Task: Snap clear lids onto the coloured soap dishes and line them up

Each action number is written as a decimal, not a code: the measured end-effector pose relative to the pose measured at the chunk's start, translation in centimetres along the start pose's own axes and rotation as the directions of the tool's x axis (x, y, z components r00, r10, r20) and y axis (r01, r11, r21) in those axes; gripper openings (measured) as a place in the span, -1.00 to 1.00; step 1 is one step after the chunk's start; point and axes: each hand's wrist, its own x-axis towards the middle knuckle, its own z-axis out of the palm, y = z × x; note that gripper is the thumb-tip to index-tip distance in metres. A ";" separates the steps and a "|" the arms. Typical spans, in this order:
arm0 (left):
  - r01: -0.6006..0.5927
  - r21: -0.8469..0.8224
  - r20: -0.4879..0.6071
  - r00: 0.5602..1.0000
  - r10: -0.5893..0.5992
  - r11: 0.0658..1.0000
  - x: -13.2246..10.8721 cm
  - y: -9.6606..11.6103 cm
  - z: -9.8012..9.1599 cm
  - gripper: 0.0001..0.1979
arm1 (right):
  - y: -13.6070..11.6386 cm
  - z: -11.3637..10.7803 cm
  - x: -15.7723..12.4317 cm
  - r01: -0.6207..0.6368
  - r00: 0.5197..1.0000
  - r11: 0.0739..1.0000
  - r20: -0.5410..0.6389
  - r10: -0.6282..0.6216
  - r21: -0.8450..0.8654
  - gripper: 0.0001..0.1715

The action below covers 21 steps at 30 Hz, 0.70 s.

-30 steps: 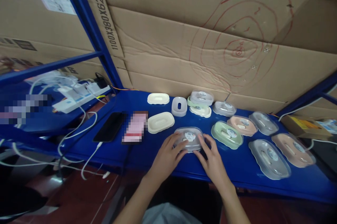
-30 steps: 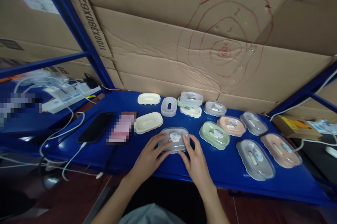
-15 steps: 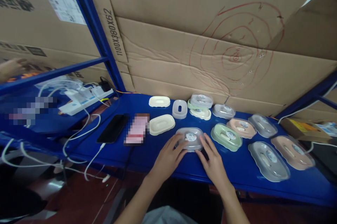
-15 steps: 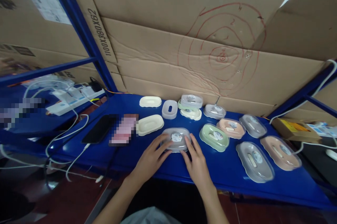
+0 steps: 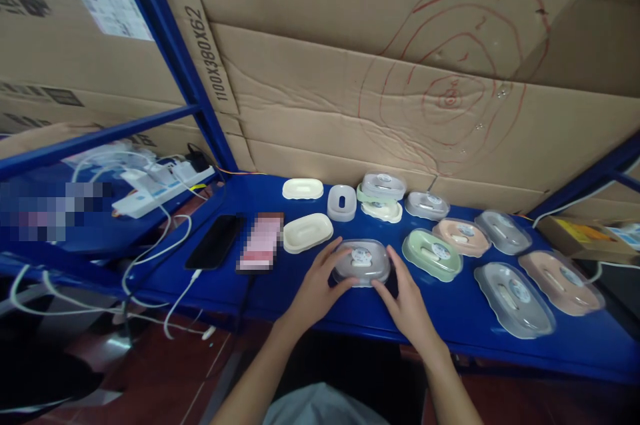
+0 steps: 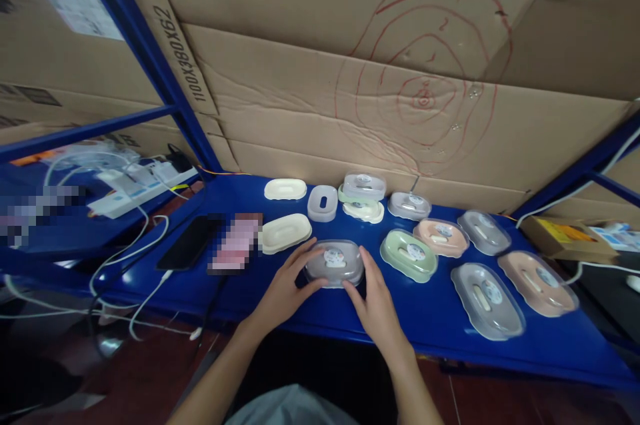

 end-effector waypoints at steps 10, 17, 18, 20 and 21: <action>-0.113 0.094 -0.043 0.992 0.118 0.989 0.2 0.2 0.6 -0.53 | 0.0 0.0 -0.1 0.005 0.999 0.999 0.040 -0.004 -0.031 -0.09; -0.155 0.159 -0.013 0.987 0.159 0.975 -0.1 0.0 0.7 -0.42 | -0.4 -0.3 -0.1 0.031 0.996 0.999 0.086 -0.027 -0.044 -0.28; -0.149 0.161 -0.009 0.988 0.153 0.976 -0.2 0.0 0.6 -0.41 | -0.4 -0.3 -0.1 0.040 0.996 0.998 0.081 -0.036 -0.048 -0.29; -0.138 0.172 0.005 0.990 0.140 0.975 -0.3 0.0 0.6 -0.39 | -0.5 -0.3 -0.1 0.061 0.996 0.996 0.069 -0.057 -0.061 -0.32; -0.135 0.182 0.015 0.991 0.135 0.974 -0.4 0.0 0.5 -0.38 | -0.5 -0.3 -0.1 0.070 0.996 0.995 0.063 -0.066 -0.069 -0.32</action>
